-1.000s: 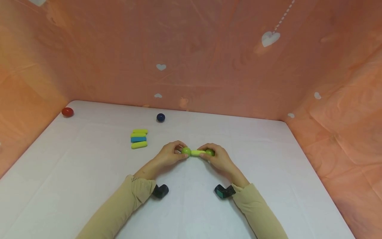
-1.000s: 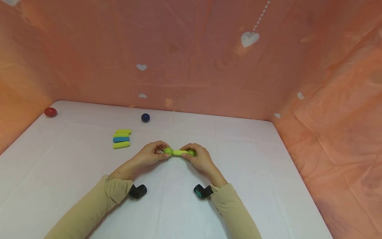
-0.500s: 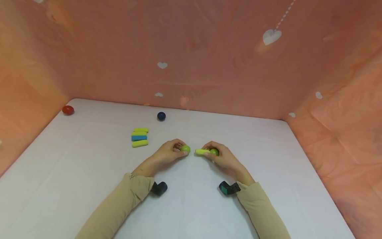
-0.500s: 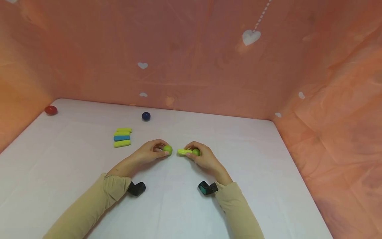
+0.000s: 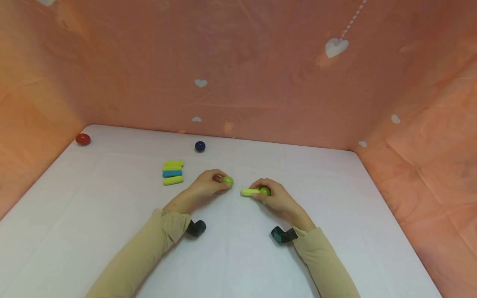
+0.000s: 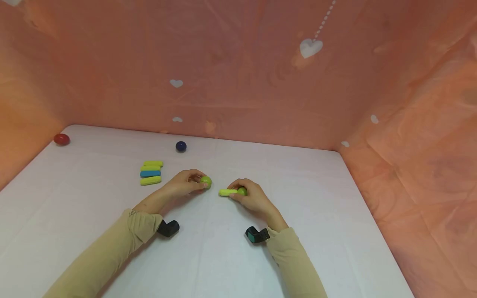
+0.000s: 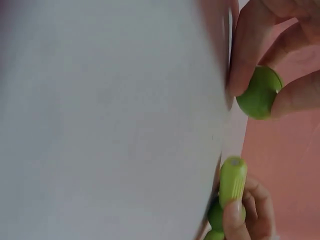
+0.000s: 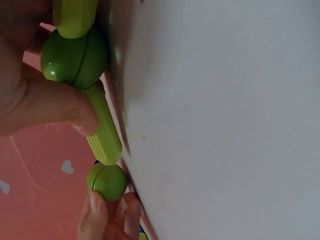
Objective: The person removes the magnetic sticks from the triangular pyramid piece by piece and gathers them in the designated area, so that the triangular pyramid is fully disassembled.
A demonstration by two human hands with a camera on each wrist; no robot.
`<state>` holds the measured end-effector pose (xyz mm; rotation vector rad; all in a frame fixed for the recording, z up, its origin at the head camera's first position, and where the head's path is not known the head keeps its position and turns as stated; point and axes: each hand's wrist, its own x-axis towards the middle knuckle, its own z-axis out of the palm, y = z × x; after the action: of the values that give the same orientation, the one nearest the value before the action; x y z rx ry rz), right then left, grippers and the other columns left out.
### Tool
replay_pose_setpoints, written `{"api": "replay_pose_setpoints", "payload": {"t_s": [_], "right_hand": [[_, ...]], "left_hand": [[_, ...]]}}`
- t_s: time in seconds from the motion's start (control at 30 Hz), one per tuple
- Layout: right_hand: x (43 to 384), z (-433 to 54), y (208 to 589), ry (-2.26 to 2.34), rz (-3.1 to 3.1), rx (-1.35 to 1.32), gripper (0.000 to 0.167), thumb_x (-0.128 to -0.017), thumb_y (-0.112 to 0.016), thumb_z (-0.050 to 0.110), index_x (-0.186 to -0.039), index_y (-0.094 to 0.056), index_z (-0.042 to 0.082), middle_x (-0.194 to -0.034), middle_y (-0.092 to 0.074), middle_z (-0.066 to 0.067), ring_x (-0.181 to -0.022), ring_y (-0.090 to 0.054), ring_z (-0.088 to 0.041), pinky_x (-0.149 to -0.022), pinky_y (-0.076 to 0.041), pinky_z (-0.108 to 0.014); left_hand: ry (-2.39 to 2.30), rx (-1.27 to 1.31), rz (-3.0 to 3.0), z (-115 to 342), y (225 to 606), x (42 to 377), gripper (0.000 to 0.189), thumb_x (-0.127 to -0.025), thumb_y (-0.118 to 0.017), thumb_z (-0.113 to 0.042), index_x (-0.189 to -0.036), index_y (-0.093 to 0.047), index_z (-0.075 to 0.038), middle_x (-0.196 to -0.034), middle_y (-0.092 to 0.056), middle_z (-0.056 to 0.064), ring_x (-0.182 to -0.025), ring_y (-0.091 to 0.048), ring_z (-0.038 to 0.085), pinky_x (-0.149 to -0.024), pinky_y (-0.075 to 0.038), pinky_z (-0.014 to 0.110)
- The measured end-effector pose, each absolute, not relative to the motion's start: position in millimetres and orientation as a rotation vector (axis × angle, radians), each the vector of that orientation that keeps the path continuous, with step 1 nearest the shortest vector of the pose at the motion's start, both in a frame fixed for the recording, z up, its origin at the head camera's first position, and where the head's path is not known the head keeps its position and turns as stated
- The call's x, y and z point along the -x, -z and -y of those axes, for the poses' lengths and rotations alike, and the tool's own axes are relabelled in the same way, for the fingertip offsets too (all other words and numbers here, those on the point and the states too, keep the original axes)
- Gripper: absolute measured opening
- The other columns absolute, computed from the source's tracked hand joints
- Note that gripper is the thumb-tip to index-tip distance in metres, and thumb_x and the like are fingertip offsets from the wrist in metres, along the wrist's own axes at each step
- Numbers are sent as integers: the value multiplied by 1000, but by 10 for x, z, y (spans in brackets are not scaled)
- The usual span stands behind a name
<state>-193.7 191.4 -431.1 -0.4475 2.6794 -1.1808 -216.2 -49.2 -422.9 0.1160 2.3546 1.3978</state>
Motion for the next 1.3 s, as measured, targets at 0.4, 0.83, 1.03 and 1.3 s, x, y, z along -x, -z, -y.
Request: {"api": "replay_pose_setpoints", "payload": {"t_s": [0.4,0.83,1.03,1.3], "right_hand": [[1912,-1899,4307,1145,-2700,432,18,-90,-66,17,-108,-68,12,-112,-64,-6,-103,-53,-20,-93,-39,-36],[1909,-1890,4288,1120,-2694,410,18,-90,-66,18,-107,-68,13,-112,-64,-5,-99,-51,-18,-88,-38,-32],[1906,-1886,4278,1144,-2702,381,17,-90,-66,18,-106,-68,14,-112,-64,-5,-102,-53,-19,-91,-39,-34],[1908,-1904,4293,1171,-2700,402,16,-90,-67,19,-105,-68,13,-109,-64,-4,-99,-52,-18,-90,-39,-33]], "left_hand": [[-1680,144,-2260,482,4254,2459,43,-90,-65,-8,-130,-53,1,-120,-56,19,-92,-61,18,-82,-54,25],[-1991,332,-2217,305,4250,2764,44,-87,-65,-2,-130,-52,0,-125,-54,19,-113,-53,25,-93,-51,31],[-1988,311,-2237,257,4231,2847,45,-87,-66,-3,-130,-52,0,-125,-56,20,-109,-56,25,-92,-51,30],[-1937,280,-2351,221,4259,2905,43,-87,-67,-8,-128,-53,-3,-125,-57,18,-112,-57,29,-96,-49,33]]}}
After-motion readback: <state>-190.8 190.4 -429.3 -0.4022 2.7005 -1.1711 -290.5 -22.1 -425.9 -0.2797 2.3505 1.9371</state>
